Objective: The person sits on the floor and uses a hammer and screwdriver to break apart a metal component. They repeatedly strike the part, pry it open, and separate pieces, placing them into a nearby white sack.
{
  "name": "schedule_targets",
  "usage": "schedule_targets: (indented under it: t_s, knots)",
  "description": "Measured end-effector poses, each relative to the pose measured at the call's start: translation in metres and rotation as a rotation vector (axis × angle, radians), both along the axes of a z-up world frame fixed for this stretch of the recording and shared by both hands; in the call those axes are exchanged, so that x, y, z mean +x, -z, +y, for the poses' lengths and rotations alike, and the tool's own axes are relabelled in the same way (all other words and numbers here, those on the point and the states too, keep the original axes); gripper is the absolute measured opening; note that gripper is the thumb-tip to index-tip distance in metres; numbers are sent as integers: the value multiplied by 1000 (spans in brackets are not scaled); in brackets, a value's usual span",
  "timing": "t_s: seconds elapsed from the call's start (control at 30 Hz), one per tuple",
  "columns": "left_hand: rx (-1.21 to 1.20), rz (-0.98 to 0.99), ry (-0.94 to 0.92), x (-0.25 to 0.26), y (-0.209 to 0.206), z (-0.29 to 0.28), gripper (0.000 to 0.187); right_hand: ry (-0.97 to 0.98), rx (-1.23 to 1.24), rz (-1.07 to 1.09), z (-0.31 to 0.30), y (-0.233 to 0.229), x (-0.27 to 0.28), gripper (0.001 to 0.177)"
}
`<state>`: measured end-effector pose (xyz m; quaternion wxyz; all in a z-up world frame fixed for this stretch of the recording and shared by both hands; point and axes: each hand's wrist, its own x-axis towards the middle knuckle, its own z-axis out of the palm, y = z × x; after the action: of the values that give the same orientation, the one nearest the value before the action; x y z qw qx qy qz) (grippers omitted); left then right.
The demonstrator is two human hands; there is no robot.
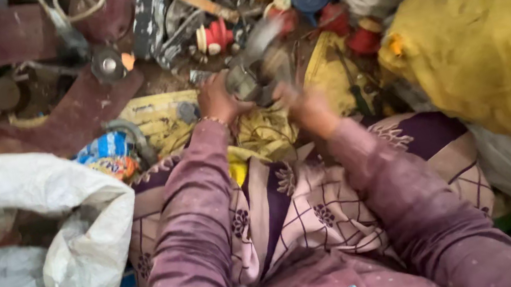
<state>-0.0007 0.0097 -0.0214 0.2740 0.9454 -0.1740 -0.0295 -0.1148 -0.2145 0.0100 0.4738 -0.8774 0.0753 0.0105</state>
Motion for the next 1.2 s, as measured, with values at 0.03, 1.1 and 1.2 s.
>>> schedule_targets:
  t_s: [0.03, 1.1, 1.2]
  knots:
    - [4, -22, 10, 3, 0, 0, 96, 9, -68, 40, 4, 18, -1, 44]
    - [-357, -272, -168, 30, 25, 2, 28, 611, 1409, 486, -50, 49, -37, 25]
    - [-314, -190, -88, 28, 39, 13, 66, 606, 1418, 487, -50, 56, -39, 26]
